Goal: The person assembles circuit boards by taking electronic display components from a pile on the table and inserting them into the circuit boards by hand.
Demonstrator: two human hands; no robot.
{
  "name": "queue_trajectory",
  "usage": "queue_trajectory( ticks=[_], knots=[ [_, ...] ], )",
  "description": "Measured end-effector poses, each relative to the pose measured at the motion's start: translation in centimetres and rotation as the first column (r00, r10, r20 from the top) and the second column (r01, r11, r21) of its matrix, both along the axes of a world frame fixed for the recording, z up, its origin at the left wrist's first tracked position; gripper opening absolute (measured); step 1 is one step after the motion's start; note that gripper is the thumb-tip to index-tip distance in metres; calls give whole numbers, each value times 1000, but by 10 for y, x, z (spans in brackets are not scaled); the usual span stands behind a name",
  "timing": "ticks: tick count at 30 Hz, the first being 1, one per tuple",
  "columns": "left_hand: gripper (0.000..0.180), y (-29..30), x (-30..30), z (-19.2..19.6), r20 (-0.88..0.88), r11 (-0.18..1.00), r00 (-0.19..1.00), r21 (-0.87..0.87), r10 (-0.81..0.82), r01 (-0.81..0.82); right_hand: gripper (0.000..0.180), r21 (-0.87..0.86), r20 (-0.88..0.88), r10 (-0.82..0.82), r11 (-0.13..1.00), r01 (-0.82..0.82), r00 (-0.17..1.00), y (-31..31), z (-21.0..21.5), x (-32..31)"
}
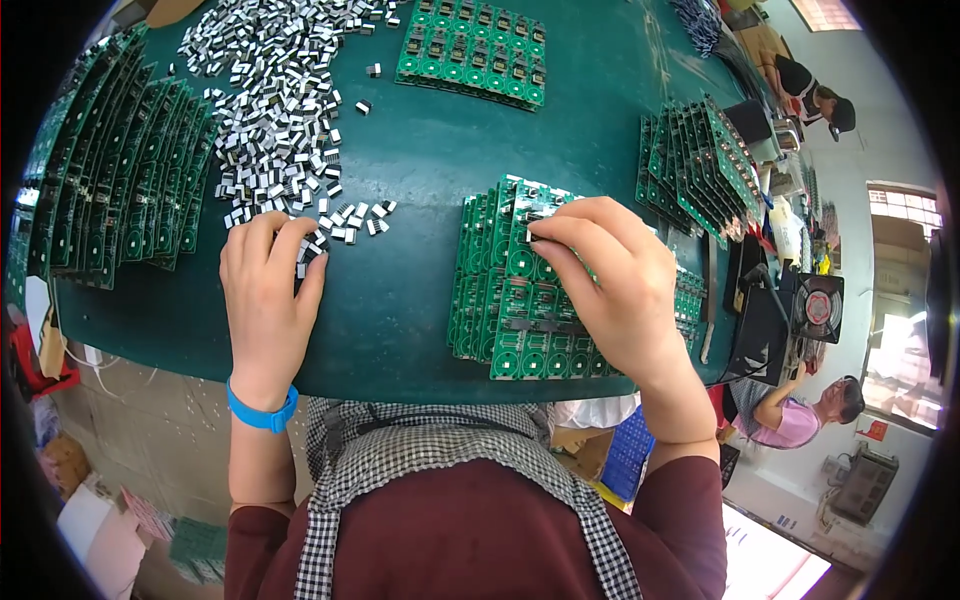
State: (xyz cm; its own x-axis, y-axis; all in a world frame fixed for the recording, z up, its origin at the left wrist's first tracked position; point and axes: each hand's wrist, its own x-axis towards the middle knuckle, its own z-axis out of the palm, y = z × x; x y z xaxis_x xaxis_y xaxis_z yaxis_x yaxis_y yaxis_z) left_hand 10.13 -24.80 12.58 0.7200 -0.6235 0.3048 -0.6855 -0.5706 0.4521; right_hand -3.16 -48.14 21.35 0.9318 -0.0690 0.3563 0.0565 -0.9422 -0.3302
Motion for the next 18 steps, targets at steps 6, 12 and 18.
queue_trajectory(
  ticks=[6,12,18],
  knots=[
    [29,-2,1,-1,12,1000,1000,-5,-4,4,17,9,7,-4,1000,4,1000,-1,-1,-1],
    [30,1,1,-2,43,1000,999,-7,-3,3,18,484,88,-375,826,290,923,-18,27,-45],
    [24,-2,-1,0,64,1000,998,-5,-12,12,17,822,-47,-600,431,372,799,-22,10,-139]
  ],
)
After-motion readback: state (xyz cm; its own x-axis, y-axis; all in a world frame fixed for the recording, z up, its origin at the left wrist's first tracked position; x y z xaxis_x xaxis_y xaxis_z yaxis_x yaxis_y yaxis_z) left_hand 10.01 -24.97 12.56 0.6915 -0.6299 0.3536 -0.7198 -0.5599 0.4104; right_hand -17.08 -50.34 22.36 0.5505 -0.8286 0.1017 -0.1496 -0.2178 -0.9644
